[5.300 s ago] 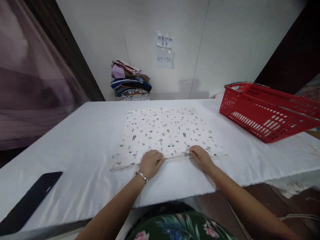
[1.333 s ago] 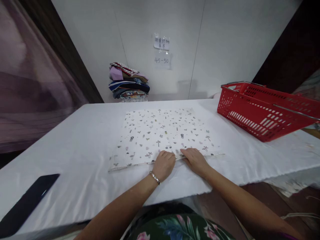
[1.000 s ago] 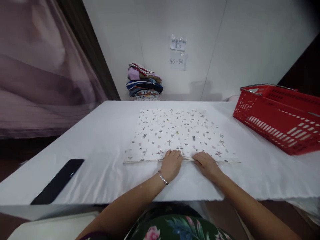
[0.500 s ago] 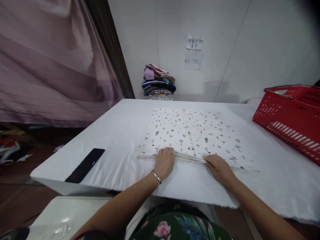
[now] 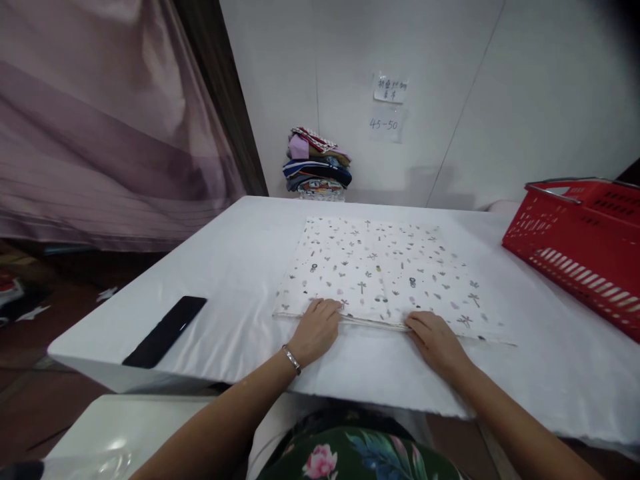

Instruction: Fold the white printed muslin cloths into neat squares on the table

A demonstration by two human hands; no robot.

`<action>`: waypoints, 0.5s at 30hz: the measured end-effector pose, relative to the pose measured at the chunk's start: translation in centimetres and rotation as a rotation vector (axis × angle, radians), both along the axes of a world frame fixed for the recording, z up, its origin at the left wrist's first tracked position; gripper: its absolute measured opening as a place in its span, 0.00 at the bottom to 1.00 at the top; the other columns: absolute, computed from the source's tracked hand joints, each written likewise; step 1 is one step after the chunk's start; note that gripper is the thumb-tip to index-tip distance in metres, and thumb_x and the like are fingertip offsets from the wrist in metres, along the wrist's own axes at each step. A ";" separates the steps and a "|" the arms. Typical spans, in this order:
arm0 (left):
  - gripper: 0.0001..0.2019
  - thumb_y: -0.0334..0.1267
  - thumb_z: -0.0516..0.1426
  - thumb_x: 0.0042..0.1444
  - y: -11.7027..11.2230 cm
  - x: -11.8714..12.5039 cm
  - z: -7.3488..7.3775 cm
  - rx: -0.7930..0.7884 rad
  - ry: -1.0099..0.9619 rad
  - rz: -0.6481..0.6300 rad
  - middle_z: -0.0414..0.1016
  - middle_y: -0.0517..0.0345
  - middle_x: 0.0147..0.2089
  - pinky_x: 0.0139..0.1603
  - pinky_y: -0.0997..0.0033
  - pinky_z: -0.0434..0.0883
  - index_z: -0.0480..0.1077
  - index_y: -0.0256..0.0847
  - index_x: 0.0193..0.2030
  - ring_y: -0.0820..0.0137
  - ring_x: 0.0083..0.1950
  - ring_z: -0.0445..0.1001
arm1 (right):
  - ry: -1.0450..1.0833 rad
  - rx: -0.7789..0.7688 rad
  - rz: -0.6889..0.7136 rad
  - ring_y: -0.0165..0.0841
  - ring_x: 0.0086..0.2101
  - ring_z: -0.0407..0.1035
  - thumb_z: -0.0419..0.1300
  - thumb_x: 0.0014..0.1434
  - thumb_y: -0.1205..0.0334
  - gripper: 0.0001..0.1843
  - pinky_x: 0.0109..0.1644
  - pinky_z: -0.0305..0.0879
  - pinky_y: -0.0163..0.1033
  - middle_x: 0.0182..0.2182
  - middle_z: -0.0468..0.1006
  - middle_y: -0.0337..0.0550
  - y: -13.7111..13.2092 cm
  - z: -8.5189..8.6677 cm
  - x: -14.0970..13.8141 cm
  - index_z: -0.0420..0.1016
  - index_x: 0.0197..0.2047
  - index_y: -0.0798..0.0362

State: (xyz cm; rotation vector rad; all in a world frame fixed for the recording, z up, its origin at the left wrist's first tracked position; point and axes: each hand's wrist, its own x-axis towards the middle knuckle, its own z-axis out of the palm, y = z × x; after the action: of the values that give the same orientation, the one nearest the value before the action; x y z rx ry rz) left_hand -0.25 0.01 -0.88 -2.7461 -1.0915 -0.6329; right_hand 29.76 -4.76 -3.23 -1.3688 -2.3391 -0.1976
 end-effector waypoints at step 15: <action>0.05 0.28 0.48 0.54 1.5 -0.1 0.3 -0.191 -0.031 0.058 0.70 0.61 0.30 0.55 0.60 0.58 0.62 0.40 0.33 0.72 0.34 0.68 | -0.027 -0.006 0.069 0.38 0.40 0.63 0.47 0.61 0.70 0.14 0.40 0.61 0.43 0.40 0.71 0.50 2.6 -0.1 -5.6 0.68 0.47 0.56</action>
State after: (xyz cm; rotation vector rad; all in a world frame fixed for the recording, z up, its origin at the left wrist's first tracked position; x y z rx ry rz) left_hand -0.34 1.46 -0.58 -2.8591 -1.2965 -0.5946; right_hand 24.14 -2.15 -3.35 -1.2941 -2.4063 -0.1897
